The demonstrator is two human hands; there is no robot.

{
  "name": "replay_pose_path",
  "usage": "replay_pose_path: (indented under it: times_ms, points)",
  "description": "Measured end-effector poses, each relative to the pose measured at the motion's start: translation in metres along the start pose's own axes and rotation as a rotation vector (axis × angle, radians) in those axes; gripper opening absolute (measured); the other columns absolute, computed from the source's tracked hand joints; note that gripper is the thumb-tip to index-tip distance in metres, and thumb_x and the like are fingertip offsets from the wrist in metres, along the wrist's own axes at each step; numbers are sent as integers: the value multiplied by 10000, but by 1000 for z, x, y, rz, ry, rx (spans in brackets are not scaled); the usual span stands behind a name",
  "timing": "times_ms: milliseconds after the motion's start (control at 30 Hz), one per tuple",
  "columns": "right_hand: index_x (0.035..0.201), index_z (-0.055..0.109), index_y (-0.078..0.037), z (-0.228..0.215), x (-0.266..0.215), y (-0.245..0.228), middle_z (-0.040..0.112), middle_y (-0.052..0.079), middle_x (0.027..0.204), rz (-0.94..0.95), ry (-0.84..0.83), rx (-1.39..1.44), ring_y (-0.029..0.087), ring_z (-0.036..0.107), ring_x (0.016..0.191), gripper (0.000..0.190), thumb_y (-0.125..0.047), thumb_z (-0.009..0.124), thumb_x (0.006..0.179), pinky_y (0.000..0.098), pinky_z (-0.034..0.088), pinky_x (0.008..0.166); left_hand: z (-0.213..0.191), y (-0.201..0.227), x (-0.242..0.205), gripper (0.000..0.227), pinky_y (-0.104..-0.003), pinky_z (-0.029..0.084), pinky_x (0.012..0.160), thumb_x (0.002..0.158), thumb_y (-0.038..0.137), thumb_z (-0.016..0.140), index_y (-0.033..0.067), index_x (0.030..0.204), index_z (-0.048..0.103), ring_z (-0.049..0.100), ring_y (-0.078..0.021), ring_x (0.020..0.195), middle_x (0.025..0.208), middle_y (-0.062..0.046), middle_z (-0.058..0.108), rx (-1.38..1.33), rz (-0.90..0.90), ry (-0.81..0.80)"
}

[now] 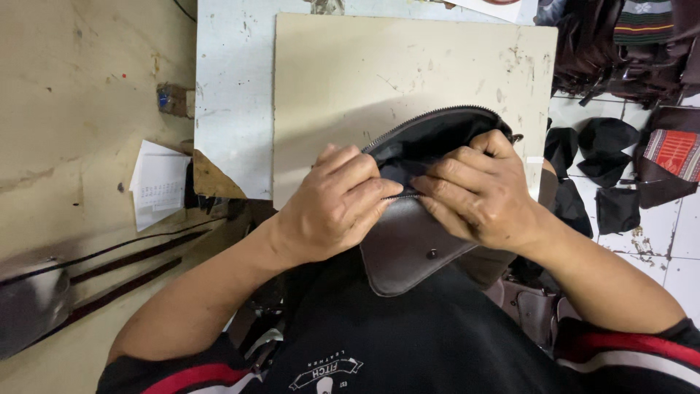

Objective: The person aligns and presses the zipper tape into the edge of a brown leather bag, working along the opening to secure the lining. They repeatedly open and close the zipper to check alignment and smooth the interior lining, then rotate the bag to continue pressing the seam along different sides.

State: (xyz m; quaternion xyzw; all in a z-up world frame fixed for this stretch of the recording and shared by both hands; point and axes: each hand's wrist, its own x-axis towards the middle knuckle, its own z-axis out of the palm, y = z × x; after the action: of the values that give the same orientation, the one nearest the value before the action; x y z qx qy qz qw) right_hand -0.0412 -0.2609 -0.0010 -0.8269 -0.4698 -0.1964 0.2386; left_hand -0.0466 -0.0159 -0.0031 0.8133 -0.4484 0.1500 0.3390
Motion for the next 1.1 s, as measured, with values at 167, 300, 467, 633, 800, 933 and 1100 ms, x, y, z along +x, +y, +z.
replay_pose_path:
  times_ms: [167,300,467,633,800,933,1100]
  points:
    - [1020,732,-60,-2,5,-2,673,42,895,-15,17,-8,193,601,752,156,-171,625,1039,368,334,744,1,1,-1,135,-380,340,731,941,9,793,26,1008,676,475,-255,797,852,-80,526,7,-1,-13]
    - [969,716,-47,7,2,-6,603,33,814,-36,62,-56,199,534,677,97,-79,645,1027,362,324,690,0,1,-2,187,-365,340,741,957,150,833,34,1018,699,497,-234,828,888,-72,563,19,-12,-46]
    - [920,653,-58,6,6,-6,539,38,780,-24,40,-77,224,489,660,128,-78,615,1040,384,313,710,3,4,1,121,-393,284,736,909,16,764,86,955,677,472,-256,797,856,-42,526,46,-83,-41]
    - [816,618,-219,0,-28,21,522,14,744,-9,-15,-213,235,426,790,261,-147,703,1052,360,340,857,-1,-2,1,141,-374,303,769,914,-20,834,32,919,704,492,-251,786,817,-51,546,55,-19,34]
    - [1052,754,-123,-25,-38,25,616,5,807,-99,-15,-243,186,612,771,146,-107,610,1065,370,361,834,-9,0,-2,53,-422,386,693,1030,54,662,69,1077,679,508,-265,757,906,-48,623,116,95,-48]
    - [996,683,-184,-16,-46,32,772,16,818,-267,156,-292,149,618,732,172,-145,850,990,329,320,753,-9,1,4,177,-323,414,655,962,-29,774,115,1045,714,539,-194,712,908,-75,632,191,230,57]
    - [1075,732,-183,-20,-44,30,750,15,868,-373,130,-310,157,635,692,147,-70,658,1017,316,306,711,-13,5,5,50,-306,442,667,995,155,707,123,965,731,646,-177,724,1011,-85,730,287,337,31]
